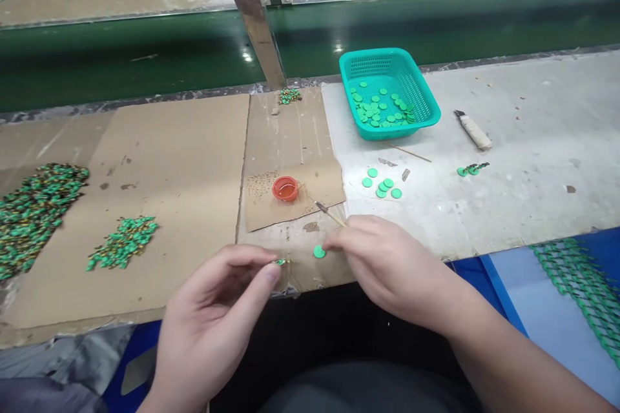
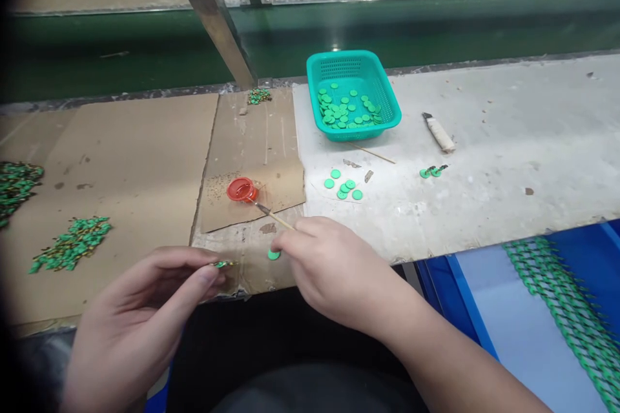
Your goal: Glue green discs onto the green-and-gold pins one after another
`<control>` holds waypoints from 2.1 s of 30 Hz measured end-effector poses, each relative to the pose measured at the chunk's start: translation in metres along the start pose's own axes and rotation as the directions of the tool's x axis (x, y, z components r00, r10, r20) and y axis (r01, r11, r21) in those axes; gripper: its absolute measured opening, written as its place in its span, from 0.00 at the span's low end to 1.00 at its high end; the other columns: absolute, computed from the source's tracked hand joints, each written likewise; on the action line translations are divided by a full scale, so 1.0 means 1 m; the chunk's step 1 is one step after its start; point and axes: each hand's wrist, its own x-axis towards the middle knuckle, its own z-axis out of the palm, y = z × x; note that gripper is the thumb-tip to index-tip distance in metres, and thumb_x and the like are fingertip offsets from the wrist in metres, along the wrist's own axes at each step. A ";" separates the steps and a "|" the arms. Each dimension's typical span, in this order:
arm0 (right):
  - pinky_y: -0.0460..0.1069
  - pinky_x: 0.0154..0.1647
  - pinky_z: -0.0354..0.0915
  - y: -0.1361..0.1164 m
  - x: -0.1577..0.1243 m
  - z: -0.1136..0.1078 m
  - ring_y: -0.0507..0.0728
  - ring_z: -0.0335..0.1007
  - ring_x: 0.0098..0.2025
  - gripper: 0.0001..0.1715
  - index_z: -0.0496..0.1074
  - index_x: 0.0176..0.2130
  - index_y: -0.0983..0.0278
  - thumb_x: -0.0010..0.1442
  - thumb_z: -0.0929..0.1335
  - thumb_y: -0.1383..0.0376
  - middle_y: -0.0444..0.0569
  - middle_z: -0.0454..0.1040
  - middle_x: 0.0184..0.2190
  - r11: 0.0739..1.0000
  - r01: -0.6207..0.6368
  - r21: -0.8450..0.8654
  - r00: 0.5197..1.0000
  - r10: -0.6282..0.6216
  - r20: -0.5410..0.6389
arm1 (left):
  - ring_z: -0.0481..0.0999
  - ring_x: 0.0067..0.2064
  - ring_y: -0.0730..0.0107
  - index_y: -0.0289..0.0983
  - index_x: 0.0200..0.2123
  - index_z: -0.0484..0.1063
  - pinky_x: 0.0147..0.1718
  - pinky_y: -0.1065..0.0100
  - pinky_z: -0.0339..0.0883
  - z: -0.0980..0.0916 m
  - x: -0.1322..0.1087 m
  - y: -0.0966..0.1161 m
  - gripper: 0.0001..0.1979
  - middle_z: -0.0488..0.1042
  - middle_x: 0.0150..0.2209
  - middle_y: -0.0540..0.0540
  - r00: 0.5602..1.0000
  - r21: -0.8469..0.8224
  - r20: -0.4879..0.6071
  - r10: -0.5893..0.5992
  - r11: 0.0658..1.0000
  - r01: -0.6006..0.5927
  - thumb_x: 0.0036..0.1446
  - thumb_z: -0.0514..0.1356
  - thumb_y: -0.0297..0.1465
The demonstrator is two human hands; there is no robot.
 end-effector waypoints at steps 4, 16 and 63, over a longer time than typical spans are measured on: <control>0.55 0.38 0.69 0.004 0.010 0.009 0.61 0.74 0.38 0.10 0.82 0.48 0.60 0.77 0.69 0.69 0.49 0.79 0.36 0.979 0.090 -0.184 0.996 -0.089 0.015 | 0.88 0.36 0.67 0.46 0.43 0.86 0.36 0.72 0.86 -0.018 -0.010 -0.011 0.08 0.87 0.40 0.48 0.998 -0.036 -0.064 -0.017 0.999 0.015 0.74 0.73 0.42; 0.60 0.50 0.83 -0.007 0.000 0.015 0.62 0.85 0.49 0.18 0.78 0.61 0.60 0.80 0.65 0.72 0.54 0.87 0.49 0.999 0.037 0.020 0.992 -0.034 -0.120 | 0.88 0.36 0.66 0.45 0.42 0.87 0.35 0.71 0.85 -0.003 0.005 -0.001 0.08 0.88 0.39 0.49 0.997 -0.002 0.075 0.031 1.000 -0.031 0.75 0.71 0.41; 0.49 0.55 0.80 0.003 -0.013 0.011 0.57 0.88 0.50 0.06 0.77 0.49 0.63 0.81 0.70 0.72 0.51 0.88 0.46 0.992 0.034 0.118 0.940 0.008 -0.342 | 0.87 0.45 0.66 0.44 0.54 0.83 0.50 0.61 0.80 0.024 0.018 -0.012 0.14 0.88 0.44 0.51 0.835 0.270 0.261 0.484 0.794 -0.545 0.73 0.70 0.20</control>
